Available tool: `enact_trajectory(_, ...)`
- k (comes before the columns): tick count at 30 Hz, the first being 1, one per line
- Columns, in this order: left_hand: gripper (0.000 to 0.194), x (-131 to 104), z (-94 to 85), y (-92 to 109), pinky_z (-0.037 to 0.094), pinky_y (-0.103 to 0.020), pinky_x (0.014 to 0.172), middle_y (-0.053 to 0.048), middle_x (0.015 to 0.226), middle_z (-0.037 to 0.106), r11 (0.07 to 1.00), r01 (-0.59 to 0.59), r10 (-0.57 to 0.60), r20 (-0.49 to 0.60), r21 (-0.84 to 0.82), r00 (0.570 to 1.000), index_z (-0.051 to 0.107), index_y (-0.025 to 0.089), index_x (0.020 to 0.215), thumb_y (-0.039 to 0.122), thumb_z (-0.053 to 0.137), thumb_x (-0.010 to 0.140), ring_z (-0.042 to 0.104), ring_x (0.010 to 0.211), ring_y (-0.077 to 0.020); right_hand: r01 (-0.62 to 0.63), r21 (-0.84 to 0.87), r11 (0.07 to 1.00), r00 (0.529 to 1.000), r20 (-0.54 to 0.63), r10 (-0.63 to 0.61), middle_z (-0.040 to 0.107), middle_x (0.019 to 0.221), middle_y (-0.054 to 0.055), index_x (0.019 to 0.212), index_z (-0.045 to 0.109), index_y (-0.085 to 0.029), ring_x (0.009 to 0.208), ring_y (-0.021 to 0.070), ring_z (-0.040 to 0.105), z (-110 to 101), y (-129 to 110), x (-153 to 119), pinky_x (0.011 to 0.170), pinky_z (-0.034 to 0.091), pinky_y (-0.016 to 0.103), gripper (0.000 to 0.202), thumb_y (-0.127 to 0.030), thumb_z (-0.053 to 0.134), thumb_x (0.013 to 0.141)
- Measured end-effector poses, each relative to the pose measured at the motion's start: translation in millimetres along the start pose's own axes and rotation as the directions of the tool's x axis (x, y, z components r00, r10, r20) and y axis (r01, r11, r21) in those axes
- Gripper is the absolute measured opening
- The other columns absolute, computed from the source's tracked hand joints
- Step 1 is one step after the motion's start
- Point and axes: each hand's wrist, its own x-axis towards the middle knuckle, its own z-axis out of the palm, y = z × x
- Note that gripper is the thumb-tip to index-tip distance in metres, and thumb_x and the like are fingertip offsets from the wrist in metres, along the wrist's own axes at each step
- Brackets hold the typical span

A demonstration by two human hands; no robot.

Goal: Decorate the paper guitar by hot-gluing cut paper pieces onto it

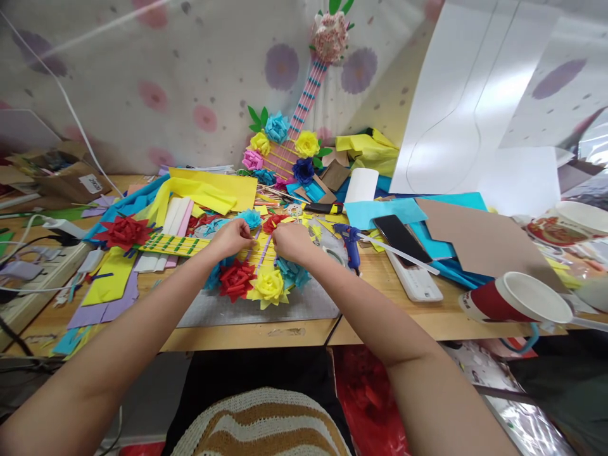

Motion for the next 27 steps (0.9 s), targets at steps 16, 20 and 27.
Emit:
enact_trajectory(16, 0.028, 2.3, 1.6, -2.6, 0.038, -0.024, 0.057, 0.003, 0.069, 0.065, 0.999, -0.001, 0.002, 0.031, -0.048, 1.0, 0.044, 0.021, 0.067, 0.018, 0.071, 0.061, 0.059, 0.067, -0.0142, -0.338, 0.088, 0.937, 0.933, -0.103, 0.346, 0.069, 0.099, 0.008, 0.087, 0.072, -0.018, 0.09, 0.0209, 0.061, -16.1, 71.4, -4.5, 0.069, 0.04, 0.027, 0.022, -0.02, 0.052, 0.078)
enact_trajectory(20, 0.027, 2.5, 2.9, -4.4, 0.037, -0.025, 0.056, 0.003, 0.069, 0.064, 0.999, -0.012, 0.014, 0.027, -0.048, 1.0, 0.045, 0.021, 0.067, 0.018, 0.071, 0.061, 0.059, 0.066, -0.0141, -0.331, 0.19, 0.924, 0.938, -0.041, 0.344, 0.07, 0.098, 0.007, 0.093, 0.069, -0.017, 0.089, 0.0206, 0.062, -8.3, 72.0, -5.5, 0.07, 0.041, 0.027, 0.021, -0.025, 0.053, 0.081)
enact_trajectory(27, 0.028, 2.1, 5.8, -4.8, 0.038, -0.025, 0.057, 0.003, 0.068, 0.063, 0.996, -0.012, 0.016, 0.037, -0.094, 0.999, 0.044, 0.021, 0.066, 0.016, 0.071, 0.06, 0.059, 0.065, -0.0141, -0.3, 0.338, 0.892, 0.928, -0.115, 0.355, 0.071, 0.092, 0.004, 0.099, 0.065, -0.019, 0.083, 0.0168, 0.063, 9.6, 74.0, 8.5, 0.07, 0.042, 0.025, 0.022, -0.026, 0.056, 0.08)
